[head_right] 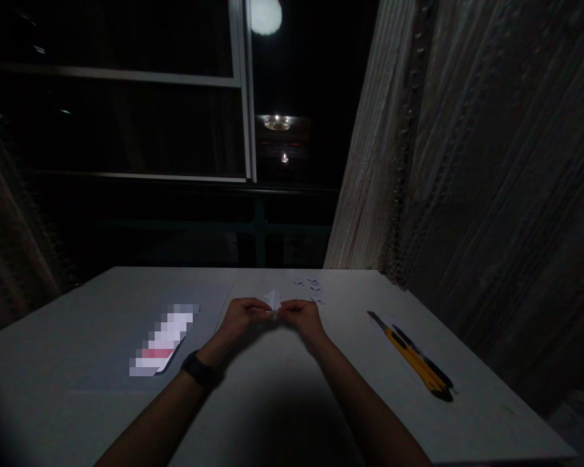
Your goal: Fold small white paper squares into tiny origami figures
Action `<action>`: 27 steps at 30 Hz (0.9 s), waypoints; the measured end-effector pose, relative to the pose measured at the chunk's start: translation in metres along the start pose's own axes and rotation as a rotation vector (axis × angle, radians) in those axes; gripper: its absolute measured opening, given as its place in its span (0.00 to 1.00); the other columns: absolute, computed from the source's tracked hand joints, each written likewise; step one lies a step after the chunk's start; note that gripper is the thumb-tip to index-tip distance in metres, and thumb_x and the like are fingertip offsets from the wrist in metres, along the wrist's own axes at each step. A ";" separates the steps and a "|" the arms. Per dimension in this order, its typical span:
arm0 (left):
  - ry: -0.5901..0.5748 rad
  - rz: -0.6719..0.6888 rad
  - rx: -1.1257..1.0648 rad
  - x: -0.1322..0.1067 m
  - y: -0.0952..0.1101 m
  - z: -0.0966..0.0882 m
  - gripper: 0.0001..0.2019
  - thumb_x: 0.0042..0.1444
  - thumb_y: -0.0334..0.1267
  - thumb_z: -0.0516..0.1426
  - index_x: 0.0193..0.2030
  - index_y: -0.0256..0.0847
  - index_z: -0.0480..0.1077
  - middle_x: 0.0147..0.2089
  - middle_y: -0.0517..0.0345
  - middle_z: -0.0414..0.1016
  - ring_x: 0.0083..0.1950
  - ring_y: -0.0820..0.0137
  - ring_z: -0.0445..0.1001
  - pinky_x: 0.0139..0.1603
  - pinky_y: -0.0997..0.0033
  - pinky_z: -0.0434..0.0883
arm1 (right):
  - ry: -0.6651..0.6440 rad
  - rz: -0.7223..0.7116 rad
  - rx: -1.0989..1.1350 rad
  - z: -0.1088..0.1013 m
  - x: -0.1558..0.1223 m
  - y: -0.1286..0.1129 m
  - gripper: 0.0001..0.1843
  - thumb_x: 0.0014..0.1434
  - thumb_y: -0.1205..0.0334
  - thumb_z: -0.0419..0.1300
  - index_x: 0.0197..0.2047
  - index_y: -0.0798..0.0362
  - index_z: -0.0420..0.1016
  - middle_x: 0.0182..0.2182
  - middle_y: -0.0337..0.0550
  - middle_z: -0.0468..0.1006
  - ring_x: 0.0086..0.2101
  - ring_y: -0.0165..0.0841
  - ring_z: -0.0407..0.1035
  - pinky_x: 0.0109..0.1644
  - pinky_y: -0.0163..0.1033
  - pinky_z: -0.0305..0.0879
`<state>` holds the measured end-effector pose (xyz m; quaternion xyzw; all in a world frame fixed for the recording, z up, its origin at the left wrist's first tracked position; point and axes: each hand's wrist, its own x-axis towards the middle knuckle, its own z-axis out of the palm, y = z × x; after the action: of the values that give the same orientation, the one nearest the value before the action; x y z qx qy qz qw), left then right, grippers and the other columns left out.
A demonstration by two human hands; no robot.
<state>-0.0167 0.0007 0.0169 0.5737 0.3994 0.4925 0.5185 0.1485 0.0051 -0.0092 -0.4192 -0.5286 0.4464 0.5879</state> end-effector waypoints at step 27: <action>0.097 0.157 0.093 0.001 0.000 0.007 0.11 0.38 0.39 0.64 0.29 0.34 0.77 0.31 0.47 0.78 0.34 0.63 0.75 0.38 0.66 0.69 | 0.151 -0.104 -0.059 0.010 -0.008 -0.007 0.07 0.38 0.59 0.67 0.23 0.54 0.77 0.22 0.41 0.77 0.27 0.34 0.70 0.36 0.39 0.65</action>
<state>-0.0096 -0.0001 0.0169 0.6022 0.4003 0.5398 0.4310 0.1390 -0.0043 -0.0033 -0.4409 -0.5167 0.3668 0.6357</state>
